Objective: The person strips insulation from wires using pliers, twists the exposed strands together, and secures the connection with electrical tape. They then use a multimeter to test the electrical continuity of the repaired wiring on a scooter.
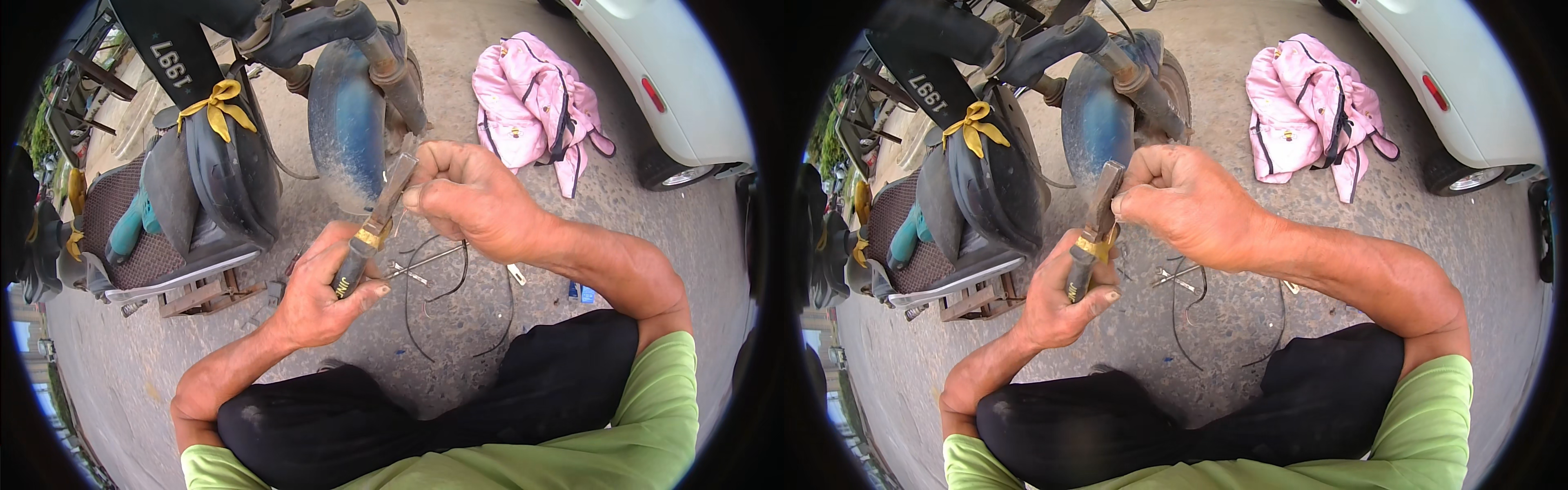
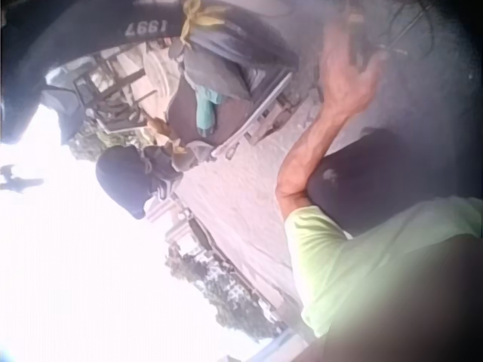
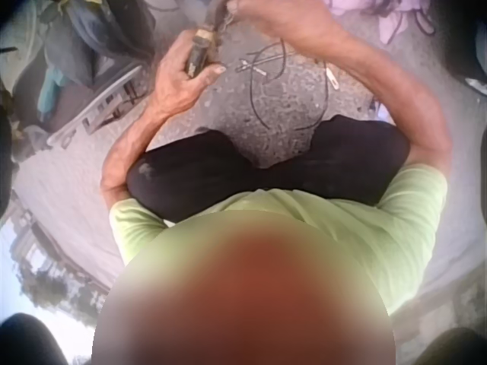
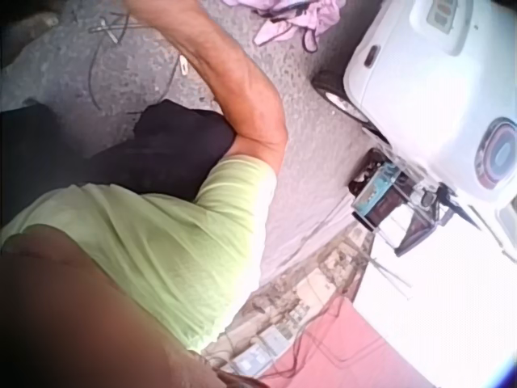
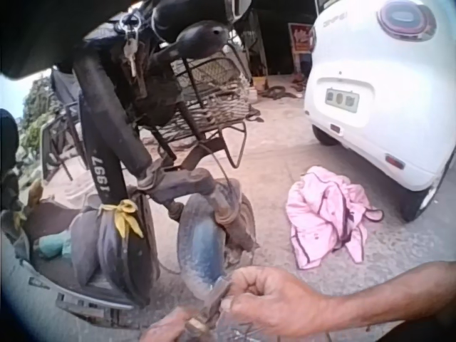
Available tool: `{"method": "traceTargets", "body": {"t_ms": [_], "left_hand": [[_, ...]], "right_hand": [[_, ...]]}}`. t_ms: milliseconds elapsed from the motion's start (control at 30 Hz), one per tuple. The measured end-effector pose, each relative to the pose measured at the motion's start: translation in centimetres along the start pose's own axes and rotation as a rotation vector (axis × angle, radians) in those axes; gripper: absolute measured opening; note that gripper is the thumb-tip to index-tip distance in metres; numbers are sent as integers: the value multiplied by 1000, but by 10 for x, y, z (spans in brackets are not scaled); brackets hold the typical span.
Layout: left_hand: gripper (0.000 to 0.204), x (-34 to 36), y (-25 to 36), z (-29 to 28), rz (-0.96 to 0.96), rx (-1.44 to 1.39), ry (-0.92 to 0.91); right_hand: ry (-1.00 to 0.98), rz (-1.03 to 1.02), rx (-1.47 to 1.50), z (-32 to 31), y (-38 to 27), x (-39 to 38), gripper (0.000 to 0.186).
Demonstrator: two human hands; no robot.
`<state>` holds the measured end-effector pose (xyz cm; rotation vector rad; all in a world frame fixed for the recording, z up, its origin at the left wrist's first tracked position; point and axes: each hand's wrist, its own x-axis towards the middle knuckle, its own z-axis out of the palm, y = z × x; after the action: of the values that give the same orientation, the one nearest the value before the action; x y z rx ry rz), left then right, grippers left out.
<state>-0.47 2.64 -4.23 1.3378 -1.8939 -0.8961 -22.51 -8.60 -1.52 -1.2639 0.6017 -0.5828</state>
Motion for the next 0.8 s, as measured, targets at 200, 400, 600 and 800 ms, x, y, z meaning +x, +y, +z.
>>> {"method": "traceTargets", "body": {"t_ms": [200,400,600,800], "left_hand": [[25,-1,-2,-3,-17,-147,-67],[25,-4,-1,-2,-111,-363,-87],[32,-11,-9,0,-212,-652,-162],[33,-10,-9,-6,-211,-773,-160]], "right_hand": [[-68,12,109,-1,2,2,15],[-90,25,133,1,-2,3,18],[-131,20,127,-1,-1,2,17],[-156,-3,214,-1,-6,4,14]]}}
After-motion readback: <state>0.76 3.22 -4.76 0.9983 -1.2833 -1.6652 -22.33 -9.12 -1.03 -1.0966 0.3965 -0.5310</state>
